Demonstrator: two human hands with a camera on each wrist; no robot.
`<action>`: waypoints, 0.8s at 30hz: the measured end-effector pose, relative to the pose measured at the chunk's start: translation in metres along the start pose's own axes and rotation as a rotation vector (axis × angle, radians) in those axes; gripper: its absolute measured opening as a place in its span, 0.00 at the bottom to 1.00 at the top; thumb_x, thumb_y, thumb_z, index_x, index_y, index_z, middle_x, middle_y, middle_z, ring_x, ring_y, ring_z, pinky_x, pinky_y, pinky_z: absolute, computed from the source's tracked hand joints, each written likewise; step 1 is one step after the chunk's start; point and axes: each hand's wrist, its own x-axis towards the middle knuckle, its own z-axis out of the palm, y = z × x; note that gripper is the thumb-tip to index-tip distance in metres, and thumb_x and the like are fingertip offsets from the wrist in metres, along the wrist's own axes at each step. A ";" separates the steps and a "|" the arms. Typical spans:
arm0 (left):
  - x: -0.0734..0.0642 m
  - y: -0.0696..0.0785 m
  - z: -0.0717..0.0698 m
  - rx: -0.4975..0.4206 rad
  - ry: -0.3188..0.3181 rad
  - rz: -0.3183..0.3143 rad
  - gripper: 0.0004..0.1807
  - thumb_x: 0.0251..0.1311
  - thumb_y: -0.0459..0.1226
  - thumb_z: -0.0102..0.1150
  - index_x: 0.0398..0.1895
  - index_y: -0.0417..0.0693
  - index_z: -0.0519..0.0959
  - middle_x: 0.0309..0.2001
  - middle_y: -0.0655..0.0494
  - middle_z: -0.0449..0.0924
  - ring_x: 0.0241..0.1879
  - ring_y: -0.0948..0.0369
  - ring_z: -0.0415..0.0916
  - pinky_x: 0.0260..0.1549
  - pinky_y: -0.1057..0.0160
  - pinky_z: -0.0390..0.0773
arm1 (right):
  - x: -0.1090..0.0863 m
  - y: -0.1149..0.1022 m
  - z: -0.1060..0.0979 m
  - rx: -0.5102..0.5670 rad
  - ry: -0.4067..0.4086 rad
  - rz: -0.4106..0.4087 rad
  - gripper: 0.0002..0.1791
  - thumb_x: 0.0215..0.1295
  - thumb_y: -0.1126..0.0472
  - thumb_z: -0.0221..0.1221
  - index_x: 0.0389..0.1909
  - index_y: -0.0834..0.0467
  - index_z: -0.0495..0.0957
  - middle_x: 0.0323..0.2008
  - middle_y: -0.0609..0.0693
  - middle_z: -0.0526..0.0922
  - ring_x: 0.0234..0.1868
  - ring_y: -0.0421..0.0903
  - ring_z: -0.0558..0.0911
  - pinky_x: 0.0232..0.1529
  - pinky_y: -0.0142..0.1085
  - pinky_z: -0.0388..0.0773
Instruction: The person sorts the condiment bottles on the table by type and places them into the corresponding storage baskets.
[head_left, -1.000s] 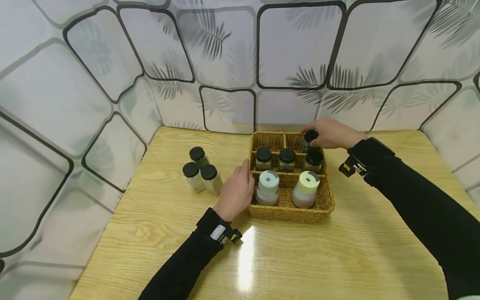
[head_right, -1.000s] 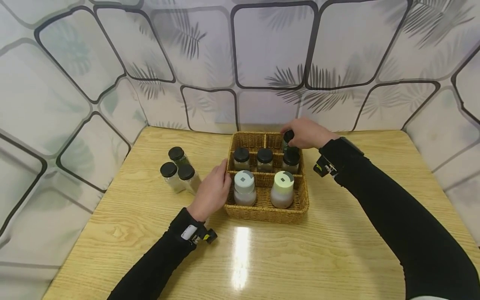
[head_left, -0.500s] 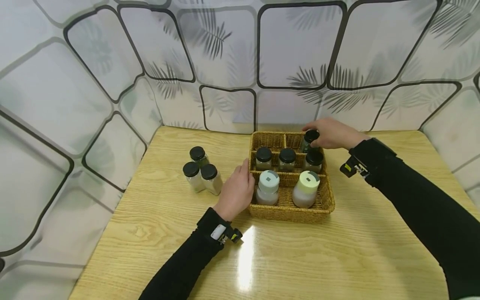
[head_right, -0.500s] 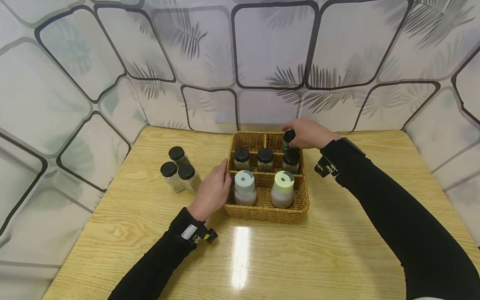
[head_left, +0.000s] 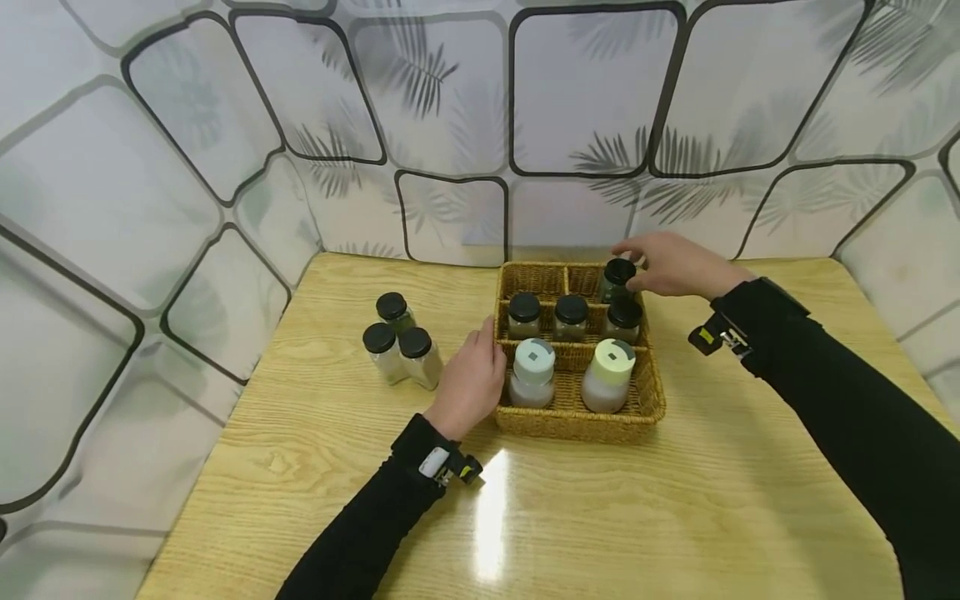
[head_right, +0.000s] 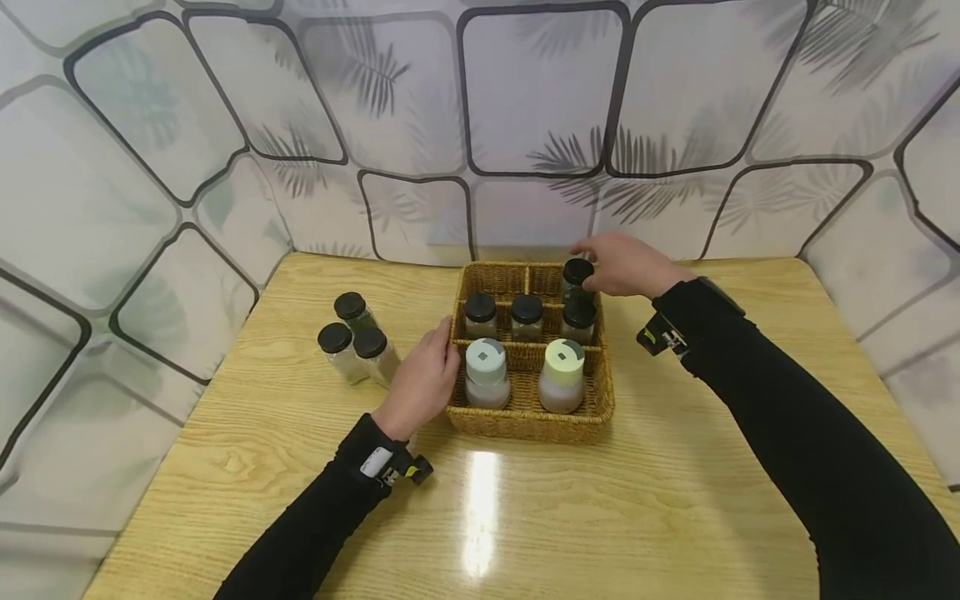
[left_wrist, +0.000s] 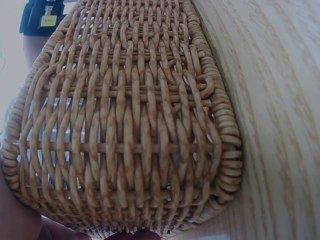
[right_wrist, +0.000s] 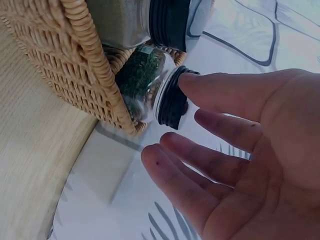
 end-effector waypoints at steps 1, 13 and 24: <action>0.000 0.000 0.000 -0.001 0.001 -0.002 0.29 0.80 0.41 0.35 0.78 0.37 0.55 0.59 0.36 0.75 0.40 0.49 0.82 0.31 0.56 0.80 | -0.002 0.000 -0.001 0.005 0.002 0.000 0.33 0.68 0.62 0.62 0.72 0.63 0.66 0.61 0.71 0.75 0.59 0.67 0.76 0.50 0.54 0.79; 0.000 0.001 0.000 -0.004 -0.008 -0.012 0.29 0.81 0.41 0.34 0.79 0.37 0.54 0.60 0.35 0.74 0.41 0.48 0.82 0.31 0.56 0.80 | -0.030 0.015 0.002 0.032 0.080 0.035 0.30 0.73 0.57 0.58 0.71 0.65 0.66 0.57 0.72 0.76 0.50 0.65 0.80 0.45 0.54 0.78; 0.001 0.002 -0.001 -0.004 -0.018 -0.013 0.29 0.80 0.40 0.35 0.79 0.37 0.53 0.61 0.36 0.74 0.42 0.48 0.81 0.31 0.56 0.79 | -0.052 0.026 0.012 0.079 0.120 0.047 0.28 0.75 0.54 0.55 0.70 0.64 0.67 0.55 0.68 0.79 0.53 0.62 0.80 0.47 0.54 0.78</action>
